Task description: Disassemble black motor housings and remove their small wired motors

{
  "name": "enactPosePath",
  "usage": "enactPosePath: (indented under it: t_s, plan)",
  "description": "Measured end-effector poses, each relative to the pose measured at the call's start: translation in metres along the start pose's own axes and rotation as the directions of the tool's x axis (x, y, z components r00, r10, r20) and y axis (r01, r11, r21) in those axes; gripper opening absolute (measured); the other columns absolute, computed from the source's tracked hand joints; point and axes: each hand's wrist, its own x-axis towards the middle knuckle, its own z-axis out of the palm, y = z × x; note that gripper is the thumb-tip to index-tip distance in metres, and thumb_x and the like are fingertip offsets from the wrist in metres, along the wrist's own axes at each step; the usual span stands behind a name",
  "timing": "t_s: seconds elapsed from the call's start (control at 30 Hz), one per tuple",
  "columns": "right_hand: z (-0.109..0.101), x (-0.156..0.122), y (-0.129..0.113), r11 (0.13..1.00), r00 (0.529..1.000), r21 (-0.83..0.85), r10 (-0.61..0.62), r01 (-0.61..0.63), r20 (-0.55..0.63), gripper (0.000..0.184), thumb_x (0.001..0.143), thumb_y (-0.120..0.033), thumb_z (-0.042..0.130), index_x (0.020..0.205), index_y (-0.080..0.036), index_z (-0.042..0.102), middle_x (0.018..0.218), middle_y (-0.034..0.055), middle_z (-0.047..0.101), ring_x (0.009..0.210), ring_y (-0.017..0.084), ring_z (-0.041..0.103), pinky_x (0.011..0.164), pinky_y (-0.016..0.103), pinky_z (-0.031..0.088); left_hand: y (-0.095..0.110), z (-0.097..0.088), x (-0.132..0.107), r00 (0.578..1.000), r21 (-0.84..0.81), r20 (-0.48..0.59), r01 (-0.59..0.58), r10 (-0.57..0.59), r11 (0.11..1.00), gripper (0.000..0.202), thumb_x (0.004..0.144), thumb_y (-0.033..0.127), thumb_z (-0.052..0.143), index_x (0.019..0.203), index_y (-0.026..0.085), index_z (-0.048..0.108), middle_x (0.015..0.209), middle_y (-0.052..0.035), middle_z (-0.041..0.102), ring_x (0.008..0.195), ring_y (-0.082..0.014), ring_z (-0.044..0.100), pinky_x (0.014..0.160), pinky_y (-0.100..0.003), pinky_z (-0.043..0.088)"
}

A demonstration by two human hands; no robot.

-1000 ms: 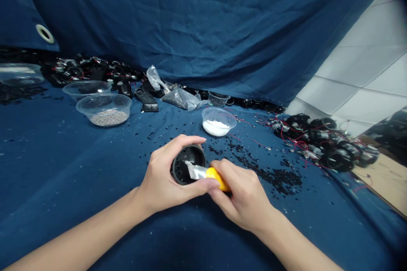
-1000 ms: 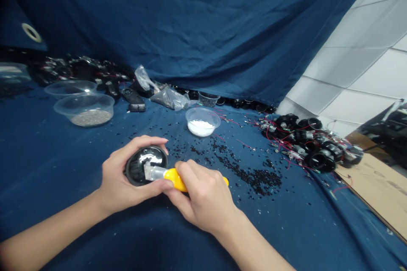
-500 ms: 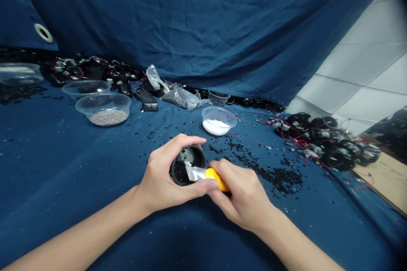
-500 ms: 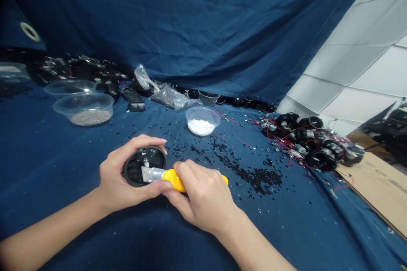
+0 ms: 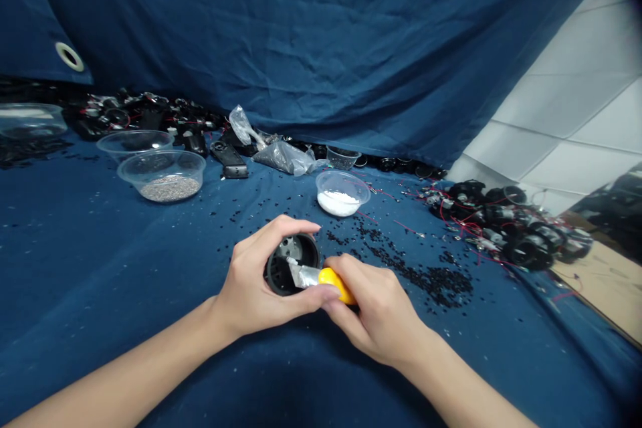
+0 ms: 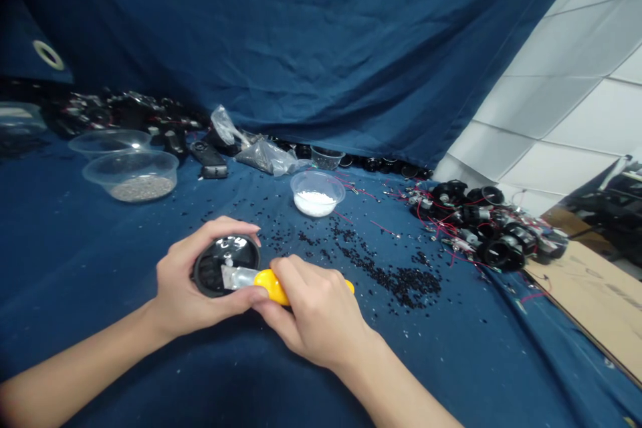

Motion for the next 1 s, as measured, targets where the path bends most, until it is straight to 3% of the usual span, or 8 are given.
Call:
enactPosePath:
  t_s: [0.8,1.0]
  plan:
    - [0.0041,-0.0011,-0.0040,0.993,0.994,0.049,0.103,-0.105,0.038,0.020,0.097,-0.033,0.040,0.089,-0.018,0.050,0.074,0.0020,0.057,0.059,0.014,0.051,0.055,0.024,0.037,0.0009,0.0021,-0.0044,0.995,0.025,-0.014,0.101,-0.100,0.995,0.037,0.075,0.028,0.076,0.106,0.019,0.058,0.088,-0.0028,0.065,0.075,-0.0165,0.063,0.069,-0.028,0.052]
    - [0.0046,-0.0007,-0.0048,0.989,0.991,0.065,0.135,-0.136,0.019,0.018,0.096,-0.032,0.041,0.091,-0.018,0.050,0.075,0.0026,0.059,0.060,0.014,0.053,0.056,0.024,0.037,0.0024,0.0022,-0.0031,0.997,0.065,-0.025,0.072,-0.071,0.995,0.032,0.076,0.025,0.074,0.103,0.019,0.057,0.088,-0.0031,0.065,0.077,-0.0173,0.064,0.070,-0.028,0.052]
